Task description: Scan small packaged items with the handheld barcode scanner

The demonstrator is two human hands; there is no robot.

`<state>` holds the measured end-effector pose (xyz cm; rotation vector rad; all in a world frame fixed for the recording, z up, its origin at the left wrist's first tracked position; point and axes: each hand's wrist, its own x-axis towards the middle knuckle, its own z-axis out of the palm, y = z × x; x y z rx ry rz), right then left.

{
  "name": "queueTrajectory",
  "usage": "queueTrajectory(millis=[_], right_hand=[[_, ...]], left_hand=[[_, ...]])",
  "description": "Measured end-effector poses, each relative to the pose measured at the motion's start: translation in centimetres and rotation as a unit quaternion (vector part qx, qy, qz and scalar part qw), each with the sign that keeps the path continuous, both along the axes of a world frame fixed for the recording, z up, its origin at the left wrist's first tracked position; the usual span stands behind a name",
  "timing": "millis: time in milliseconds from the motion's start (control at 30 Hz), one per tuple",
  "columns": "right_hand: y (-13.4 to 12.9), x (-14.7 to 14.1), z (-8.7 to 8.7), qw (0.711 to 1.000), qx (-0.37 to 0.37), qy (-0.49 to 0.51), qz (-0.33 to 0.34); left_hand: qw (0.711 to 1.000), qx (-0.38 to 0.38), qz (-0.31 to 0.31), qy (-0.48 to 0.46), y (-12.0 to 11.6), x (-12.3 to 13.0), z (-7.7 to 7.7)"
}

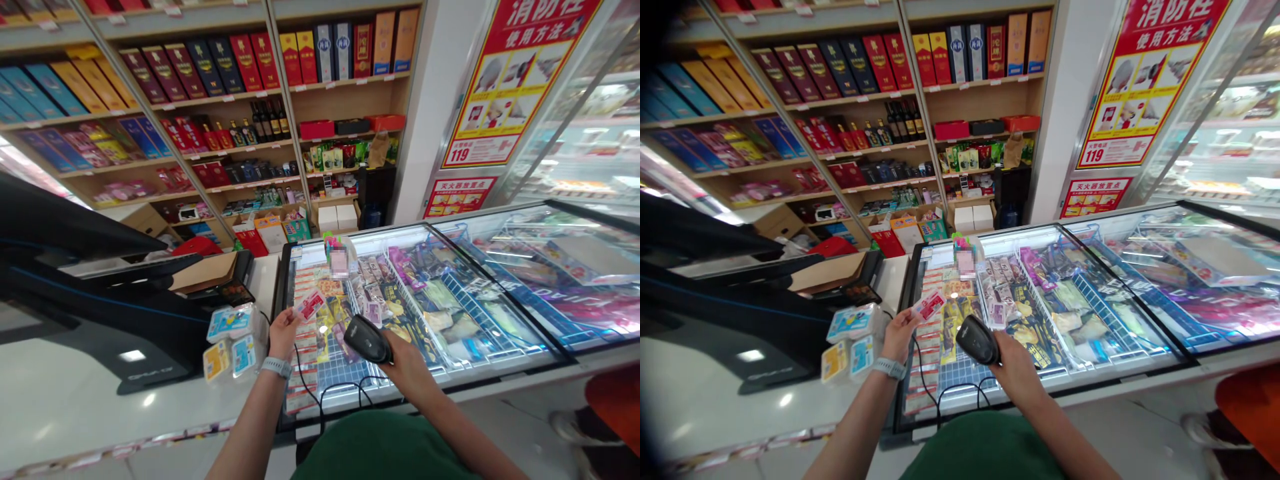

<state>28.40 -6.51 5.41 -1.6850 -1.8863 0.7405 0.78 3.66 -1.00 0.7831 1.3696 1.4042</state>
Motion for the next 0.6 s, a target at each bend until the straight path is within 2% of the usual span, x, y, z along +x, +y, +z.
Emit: queueTrajectory(millis=[200, 600], right_hand=[[0.08, -0.10, -0.75, 0.999, 0.036, -0.024, 0.010], [-0.20, -0.10, -1.01, 0.999, 0.030, -0.022, 0.009]], left_hand=[[1.000, -0.005, 0.008, -0.007, -0.17, 0.29, 0.17], [1.000, 0.006, 0.016, 0.023, -0.69, 0.83, 0.18]])
